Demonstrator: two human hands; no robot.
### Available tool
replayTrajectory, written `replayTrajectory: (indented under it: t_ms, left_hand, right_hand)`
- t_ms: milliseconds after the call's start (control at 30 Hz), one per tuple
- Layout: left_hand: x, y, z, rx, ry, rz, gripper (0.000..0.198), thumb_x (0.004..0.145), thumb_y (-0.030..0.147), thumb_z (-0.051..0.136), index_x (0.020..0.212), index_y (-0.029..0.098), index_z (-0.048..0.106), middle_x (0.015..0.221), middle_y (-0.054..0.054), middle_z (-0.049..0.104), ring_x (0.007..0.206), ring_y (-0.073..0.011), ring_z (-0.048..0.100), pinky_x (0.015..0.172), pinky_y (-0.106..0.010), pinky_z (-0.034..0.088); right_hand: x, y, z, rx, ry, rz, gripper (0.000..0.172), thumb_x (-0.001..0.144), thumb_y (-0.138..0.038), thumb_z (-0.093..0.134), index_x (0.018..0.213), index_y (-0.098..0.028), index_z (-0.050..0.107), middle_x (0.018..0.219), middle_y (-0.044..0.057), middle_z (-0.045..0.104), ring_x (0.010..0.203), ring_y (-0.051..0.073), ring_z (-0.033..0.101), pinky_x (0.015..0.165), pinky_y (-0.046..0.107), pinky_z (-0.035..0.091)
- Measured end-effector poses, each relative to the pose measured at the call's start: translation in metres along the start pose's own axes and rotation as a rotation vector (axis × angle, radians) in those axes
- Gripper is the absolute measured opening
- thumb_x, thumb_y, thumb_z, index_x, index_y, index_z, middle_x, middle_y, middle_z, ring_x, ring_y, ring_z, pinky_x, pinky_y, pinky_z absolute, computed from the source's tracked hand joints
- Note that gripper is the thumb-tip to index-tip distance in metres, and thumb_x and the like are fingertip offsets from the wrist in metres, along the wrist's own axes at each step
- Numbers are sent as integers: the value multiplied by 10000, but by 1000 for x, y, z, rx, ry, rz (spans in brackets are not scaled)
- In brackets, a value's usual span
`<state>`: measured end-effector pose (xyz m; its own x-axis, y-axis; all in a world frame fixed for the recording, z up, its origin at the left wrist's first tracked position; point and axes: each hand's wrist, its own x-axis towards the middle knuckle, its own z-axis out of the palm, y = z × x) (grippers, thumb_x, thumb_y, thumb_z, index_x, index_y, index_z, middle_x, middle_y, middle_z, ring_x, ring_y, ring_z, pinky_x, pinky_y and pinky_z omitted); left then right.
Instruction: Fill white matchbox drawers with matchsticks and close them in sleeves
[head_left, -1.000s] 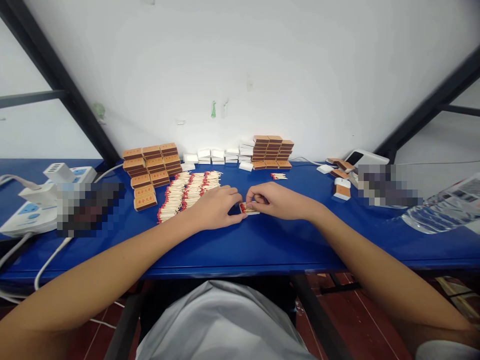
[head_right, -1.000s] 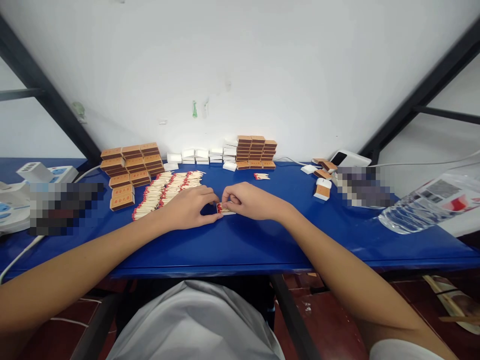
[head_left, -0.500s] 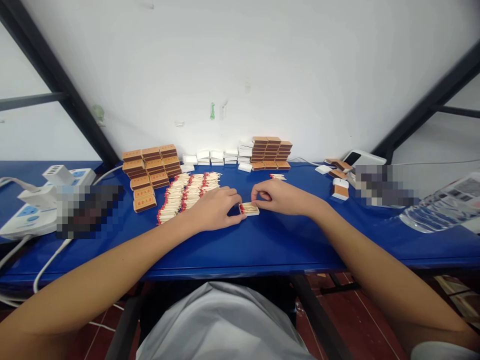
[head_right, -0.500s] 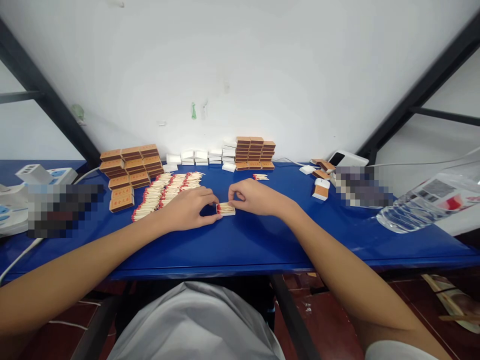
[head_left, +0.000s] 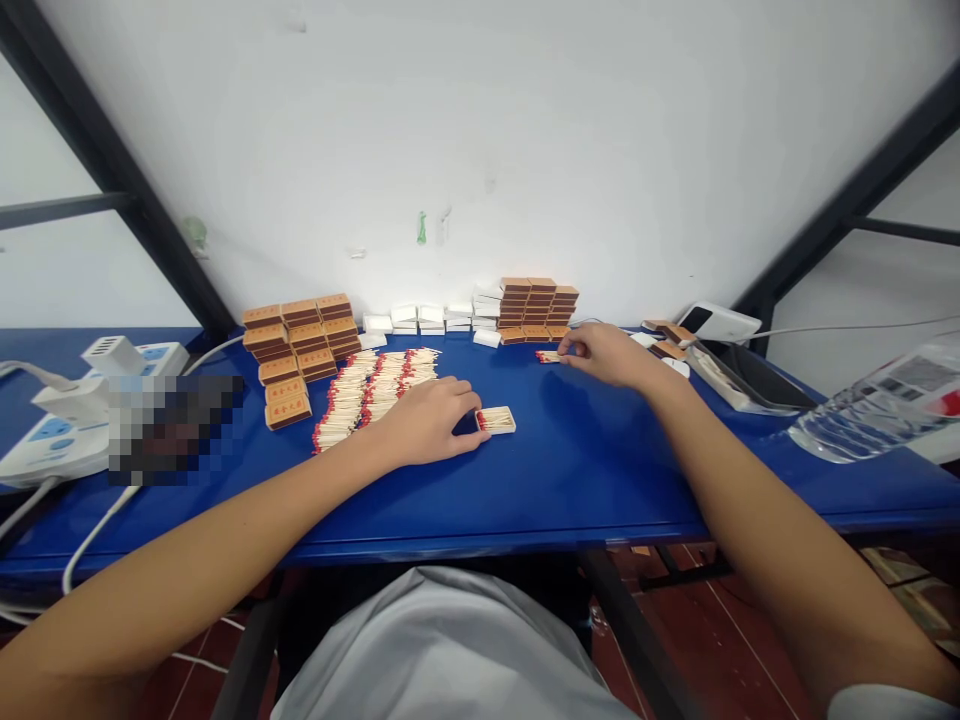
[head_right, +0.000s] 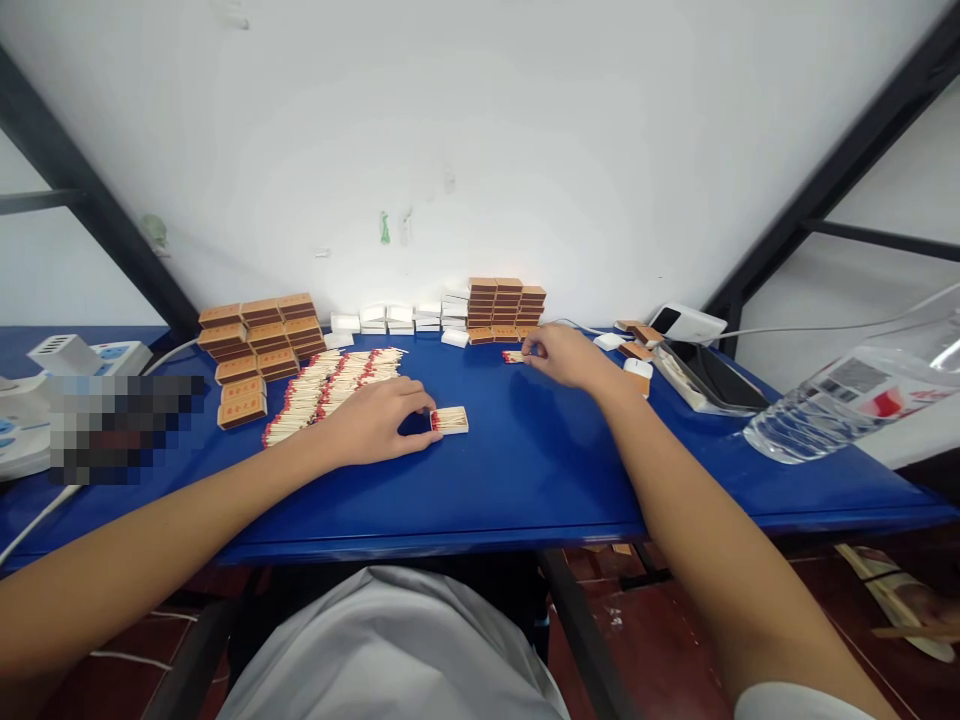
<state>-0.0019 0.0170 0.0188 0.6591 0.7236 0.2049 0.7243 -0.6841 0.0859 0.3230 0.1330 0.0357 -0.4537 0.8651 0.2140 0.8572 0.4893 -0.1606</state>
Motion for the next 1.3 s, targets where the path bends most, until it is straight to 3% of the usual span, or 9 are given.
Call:
replayTrajectory:
  t_ms: [200,367,567,867,1300]
  left_hand:
    - [-1,-1,0,9,5,17,283,1037,455,654,1090,190,737,1023,-77,712,1011,-270,679,851,-382,519]
    - [-1,-2,2,8,20,26,285,1037,459,658,1081,187,732,1014,-77,710,1006,-264,679,849,-375,518]
    - [-1,-3,2,9,26,33,275,1035,453,664,1073,188,729,1005,-75,709,998,-262,680,837,-371,514]
    - [-1,-1,0,16,9,20,283,1040,460,659,1081,190,730,1024,-72,715,1015,-264,683,849,-377,511]
    - [0,0,0,15,13,27,285,1038,456,657,1092,187,733,1016,-74,714,1006,-266,680,850,-379,514]
  right_hand:
    - [6,21,11,49,-93,21,186,893,-291,640,905,-185,792,794,73,724,714,213,615,657,321,412]
    - [10,27,21,36,-42,34,132,893,-295,655,862,-198,739,777,68,710,692,210,592,637,325,383]
    - [10,38,26,81,-94,45,189,941,-371,622,875,-206,685,876,98,743,744,231,619,677,343,409]
    - [9,35,30,122,-85,-128,217,987,-410,547,886,-225,601,926,108,698,790,242,591,725,348,423]
    - [12,35,32,91,-82,-108,239,1005,-426,545,908,-225,630,861,85,695,748,235,586,686,340,395]
